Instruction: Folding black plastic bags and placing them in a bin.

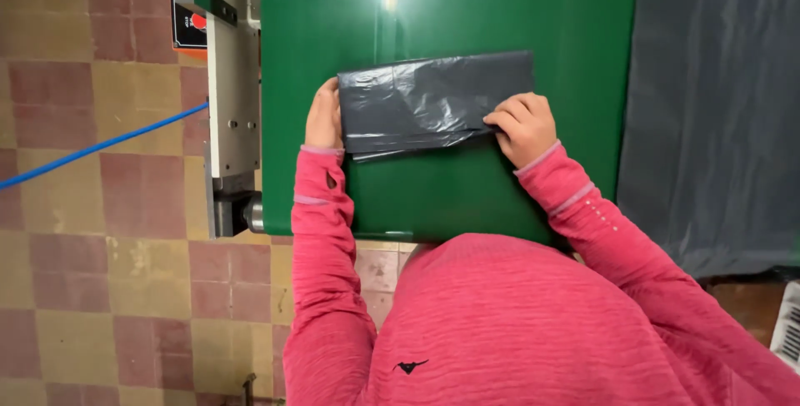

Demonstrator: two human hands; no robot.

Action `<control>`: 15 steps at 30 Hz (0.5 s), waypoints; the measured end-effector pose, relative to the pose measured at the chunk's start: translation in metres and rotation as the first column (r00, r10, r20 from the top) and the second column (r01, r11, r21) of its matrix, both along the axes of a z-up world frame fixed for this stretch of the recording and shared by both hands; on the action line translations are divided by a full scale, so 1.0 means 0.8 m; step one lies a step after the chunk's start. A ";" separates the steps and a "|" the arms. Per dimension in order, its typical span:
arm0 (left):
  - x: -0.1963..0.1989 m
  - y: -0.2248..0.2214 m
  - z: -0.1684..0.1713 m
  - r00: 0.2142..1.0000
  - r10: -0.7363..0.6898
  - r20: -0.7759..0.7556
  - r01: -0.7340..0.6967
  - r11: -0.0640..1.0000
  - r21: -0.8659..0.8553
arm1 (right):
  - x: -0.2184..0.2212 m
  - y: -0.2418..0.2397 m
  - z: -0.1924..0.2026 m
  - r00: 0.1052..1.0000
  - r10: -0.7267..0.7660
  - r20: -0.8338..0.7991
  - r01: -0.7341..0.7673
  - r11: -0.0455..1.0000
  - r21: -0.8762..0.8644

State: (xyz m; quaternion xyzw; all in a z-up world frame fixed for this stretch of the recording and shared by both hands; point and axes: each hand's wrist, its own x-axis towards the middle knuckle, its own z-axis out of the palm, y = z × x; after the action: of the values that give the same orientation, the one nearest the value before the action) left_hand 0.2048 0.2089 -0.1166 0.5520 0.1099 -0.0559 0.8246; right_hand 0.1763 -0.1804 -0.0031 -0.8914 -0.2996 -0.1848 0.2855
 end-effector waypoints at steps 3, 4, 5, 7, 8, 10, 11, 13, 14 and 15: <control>-0.057 -0.046 0.104 0.975 0.030 0.221 -0.144 0.840 0.523 | -0.010 0.000 -0.008 0.999 -0.031 0.024 0.032 0.997 -0.065; -0.068 -0.053 0.133 0.974 0.020 0.228 -0.140 0.840 0.524 | -0.014 -0.002 -0.011 0.999 -0.040 0.031 0.042 0.997 -0.063; -0.079 -0.059 0.163 0.928 -0.148 0.342 -0.194 0.592 0.782 | -0.019 -0.003 -0.014 0.998 -0.068 -0.005 0.068 0.995 -0.079; -0.095 -0.060 0.178 0.858 -0.351 0.376 -0.291 0.272 0.917 | -0.027 0.005 -0.004 0.993 -0.106 -0.045 0.101 0.991 -0.091; -0.100 -0.055 0.163 0.791 -0.521 0.320 -0.338 0.063 0.939 | -0.032 0.014 0.010 0.992 -0.123 -0.033 0.116 0.980 -0.164; -0.106 -0.053 0.137 0.713 -0.663 0.229 -0.416 -0.136 0.899 | -0.036 0.042 0.038 0.991 -0.137 -0.009 0.131 0.963 -0.235; -0.105 -0.058 0.126 0.701 -0.706 0.102 -0.331 -0.196 0.923 | -0.040 0.061 0.053 0.991 0.005 -0.136 -0.034 0.978 -0.208; -0.101 -0.079 0.131 0.665 -0.746 -0.021 -0.259 -0.257 0.931 | -0.059 0.083 0.034 0.959 0.137 -0.248 -0.181 0.970 -0.162; -0.100 -0.095 0.146 0.614 -0.786 -0.077 -0.102 -0.175 0.979 | -0.074 0.088 0.000 0.943 0.250 -0.221 -0.270 0.961 -0.061; -0.103 -0.112 0.160 0.553 -0.824 -0.122 0.068 -0.101 0.993 | -0.089 0.093 -0.035 0.914 0.362 -0.182 -0.362 0.932 0.035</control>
State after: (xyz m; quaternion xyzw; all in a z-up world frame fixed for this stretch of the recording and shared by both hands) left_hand 0.1228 0.1196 0.0117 0.9201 -0.3444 -0.1061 0.1537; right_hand 0.1049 -0.1061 -0.0314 -0.8338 -0.4313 -0.0449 0.3417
